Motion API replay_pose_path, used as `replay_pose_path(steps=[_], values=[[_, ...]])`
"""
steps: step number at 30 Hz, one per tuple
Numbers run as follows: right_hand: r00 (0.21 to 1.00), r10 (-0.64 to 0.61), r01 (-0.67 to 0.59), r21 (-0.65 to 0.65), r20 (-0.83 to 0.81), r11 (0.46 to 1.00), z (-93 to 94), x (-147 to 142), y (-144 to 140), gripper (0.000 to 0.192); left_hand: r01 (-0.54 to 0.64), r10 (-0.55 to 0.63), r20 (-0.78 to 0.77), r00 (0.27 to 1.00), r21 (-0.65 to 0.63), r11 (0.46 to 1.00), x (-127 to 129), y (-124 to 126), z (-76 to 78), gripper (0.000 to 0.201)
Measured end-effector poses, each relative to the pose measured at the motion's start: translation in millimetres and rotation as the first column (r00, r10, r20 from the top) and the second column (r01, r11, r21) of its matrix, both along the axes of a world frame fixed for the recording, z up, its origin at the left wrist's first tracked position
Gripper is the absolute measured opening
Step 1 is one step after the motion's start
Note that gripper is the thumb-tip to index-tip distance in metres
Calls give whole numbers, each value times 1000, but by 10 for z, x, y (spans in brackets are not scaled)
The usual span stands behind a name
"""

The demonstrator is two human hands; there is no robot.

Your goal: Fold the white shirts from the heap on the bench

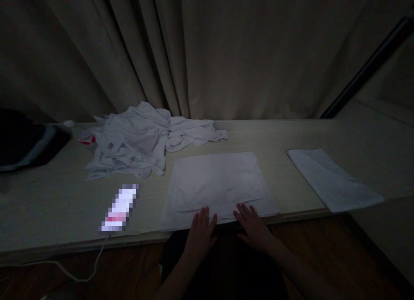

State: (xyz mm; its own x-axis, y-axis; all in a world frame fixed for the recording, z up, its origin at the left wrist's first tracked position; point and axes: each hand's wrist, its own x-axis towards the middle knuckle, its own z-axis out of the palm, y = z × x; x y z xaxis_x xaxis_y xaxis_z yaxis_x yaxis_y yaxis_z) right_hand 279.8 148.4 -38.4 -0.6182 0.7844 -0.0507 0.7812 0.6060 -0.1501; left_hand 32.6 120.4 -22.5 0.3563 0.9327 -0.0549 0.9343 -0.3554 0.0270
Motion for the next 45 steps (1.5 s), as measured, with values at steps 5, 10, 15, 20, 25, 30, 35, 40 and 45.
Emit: replay_pose_path(steps=[5,10,15,20,25,30,35,40,45], values=[[999,-31,31,-19,-14,999,24,-30,-6,77,-2,-3,29,1000,156,988,2,-51,-178,77],[999,-37,36,-23,-38,999,-6,-27,5,79,-16,-5,63,998,327,945,-14,-70,-388,72],[997,-47,49,21,-67,999,-77,3,-7,81,10,-29,51,998,328,945,-54,-74,-395,75],[999,-20,22,49,-45,999,-88,13,-7,81,-35,21,63,998,225,974,-15,-69,-290,74],[1000,-24,25,44,-20,999,-73,-6,-39,81,-57,52,75,996,73,996,40,-64,-155,71],[991,8,3,84,-135,996,50,34,38,67,-55,35,145,989,142,988,-27,-41,-44,63],[958,-155,198,167,-241,966,82,52,488,52,-175,107,227,968,301,937,-300,289,41,51],[899,-407,429,145,-162,891,-175,66,917,66,-297,275,111,955,328,897,-579,592,-127,62],[868,-482,495,139,-119,857,-444,233,916,78,-315,317,44,947,310,897,-645,536,-379,73]])
